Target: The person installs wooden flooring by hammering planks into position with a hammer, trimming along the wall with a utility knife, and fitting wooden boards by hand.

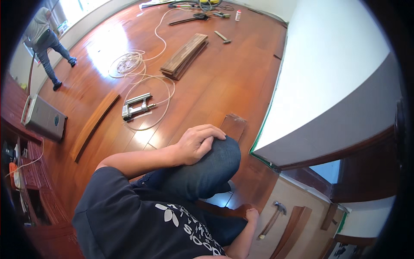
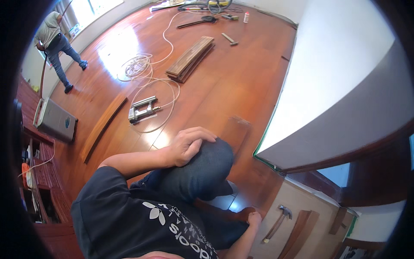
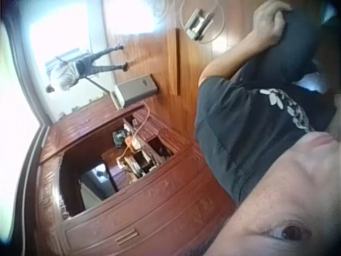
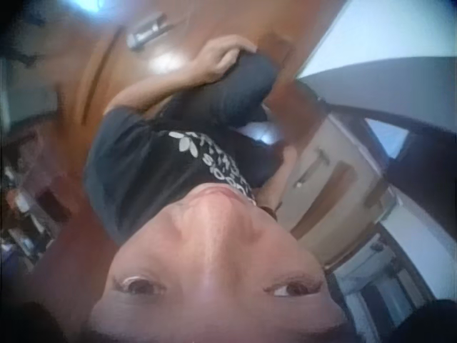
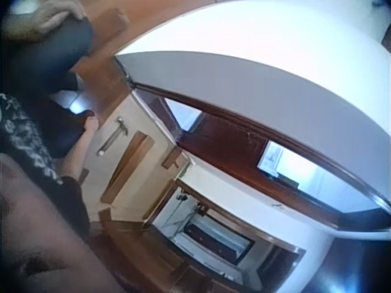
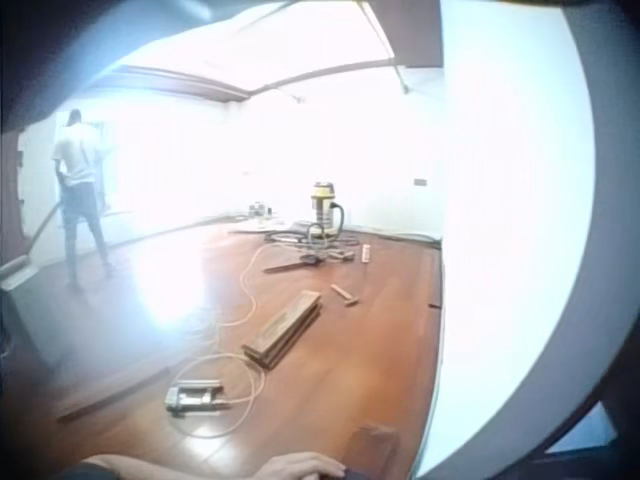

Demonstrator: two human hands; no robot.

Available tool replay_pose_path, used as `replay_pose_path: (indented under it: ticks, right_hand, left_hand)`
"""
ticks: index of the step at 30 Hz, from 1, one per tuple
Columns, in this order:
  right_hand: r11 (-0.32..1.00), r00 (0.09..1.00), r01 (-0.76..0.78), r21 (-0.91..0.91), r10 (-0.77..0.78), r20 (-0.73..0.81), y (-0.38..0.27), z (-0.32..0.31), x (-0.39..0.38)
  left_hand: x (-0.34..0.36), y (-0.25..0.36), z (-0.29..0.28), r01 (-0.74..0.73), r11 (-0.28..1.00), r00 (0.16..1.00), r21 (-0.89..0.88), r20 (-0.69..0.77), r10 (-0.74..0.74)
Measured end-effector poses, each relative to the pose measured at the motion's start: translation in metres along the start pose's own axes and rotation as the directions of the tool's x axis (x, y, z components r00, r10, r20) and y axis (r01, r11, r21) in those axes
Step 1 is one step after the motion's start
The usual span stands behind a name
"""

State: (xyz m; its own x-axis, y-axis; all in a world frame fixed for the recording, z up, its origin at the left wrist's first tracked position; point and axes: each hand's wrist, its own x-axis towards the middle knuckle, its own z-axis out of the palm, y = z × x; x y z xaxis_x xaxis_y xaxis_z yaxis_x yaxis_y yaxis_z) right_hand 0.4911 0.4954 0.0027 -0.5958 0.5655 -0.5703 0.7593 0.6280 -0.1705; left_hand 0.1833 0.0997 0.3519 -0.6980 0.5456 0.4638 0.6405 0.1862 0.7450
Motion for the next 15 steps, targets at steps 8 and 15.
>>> replay_pose_path:
  ticks: [8, 15]
  right_hand:
    - [0.957, 0.968, 0.235, -0.171, -0.247, -0.049, 0.015, 0.030, 0.039]
    - [0.961, 0.999, 0.040, 0.273, -0.041, -0.003, 0.042, 0.047, 0.052]
  left_hand:
    - [0.001, -0.007, 0.001, -0.041, 0.999, 0.998, -0.002, -0.039, 0.041]
    - [-0.006, -0.011, 0.006, 0.011, 1.000, 1.000, 0.006, -0.013, -0.011]
